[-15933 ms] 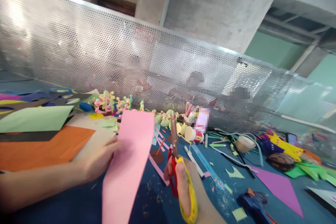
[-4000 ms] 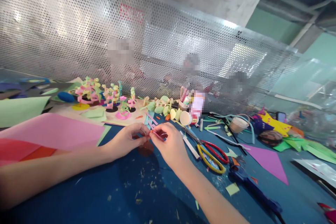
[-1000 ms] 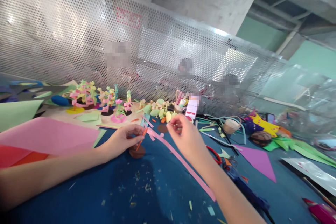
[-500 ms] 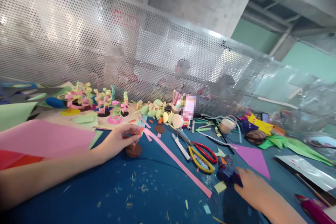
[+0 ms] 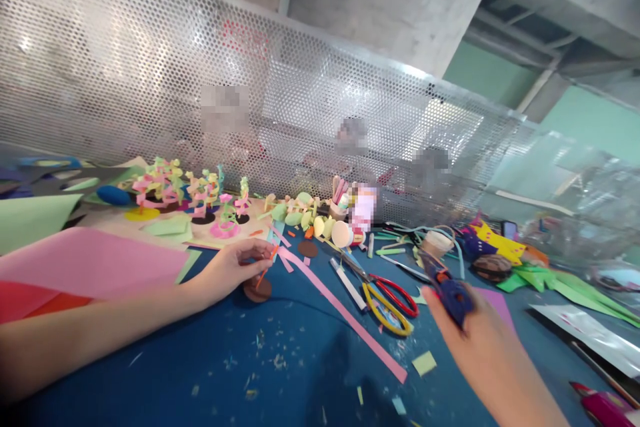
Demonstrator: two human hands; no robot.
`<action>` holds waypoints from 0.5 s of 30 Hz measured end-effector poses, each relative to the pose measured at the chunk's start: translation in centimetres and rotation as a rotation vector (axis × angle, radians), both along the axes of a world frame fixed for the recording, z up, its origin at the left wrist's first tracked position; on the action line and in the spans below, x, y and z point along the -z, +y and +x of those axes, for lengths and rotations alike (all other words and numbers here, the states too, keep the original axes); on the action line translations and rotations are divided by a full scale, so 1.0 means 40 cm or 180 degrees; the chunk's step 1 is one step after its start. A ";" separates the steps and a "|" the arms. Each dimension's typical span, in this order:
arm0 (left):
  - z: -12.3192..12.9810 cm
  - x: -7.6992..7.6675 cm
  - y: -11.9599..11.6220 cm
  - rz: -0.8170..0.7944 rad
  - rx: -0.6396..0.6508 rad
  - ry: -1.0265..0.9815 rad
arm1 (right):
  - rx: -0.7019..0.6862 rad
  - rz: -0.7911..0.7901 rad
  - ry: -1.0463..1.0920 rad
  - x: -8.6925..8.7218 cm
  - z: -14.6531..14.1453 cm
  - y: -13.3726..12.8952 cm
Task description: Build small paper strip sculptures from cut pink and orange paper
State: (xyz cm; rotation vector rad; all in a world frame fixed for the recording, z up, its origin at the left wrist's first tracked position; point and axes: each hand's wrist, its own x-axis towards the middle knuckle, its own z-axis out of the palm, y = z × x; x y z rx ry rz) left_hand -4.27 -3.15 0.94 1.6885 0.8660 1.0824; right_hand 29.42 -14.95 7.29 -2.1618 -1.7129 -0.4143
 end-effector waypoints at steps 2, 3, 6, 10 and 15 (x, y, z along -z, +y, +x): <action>-0.001 0.000 -0.001 -0.0059 0.0038 -0.0006 | -0.0588 -0.0350 0.0552 -0.027 -0.091 -0.011; -0.001 0.000 -0.001 -0.0073 0.0049 -0.0005 | -0.0876 -0.0337 0.0726 -0.032 -0.135 -0.016; -0.001 0.001 -0.002 -0.0082 0.0057 0.0011 | -0.1471 -0.0021 0.0768 -0.025 -0.248 -0.021; 0.000 0.004 -0.002 -0.0102 0.0070 0.0014 | -0.1752 0.0037 0.0661 -0.014 -0.335 -0.006; 0.001 0.009 -0.003 -0.0202 0.0143 -0.0013 | -0.1780 -0.0208 0.0607 -0.009 -0.370 0.019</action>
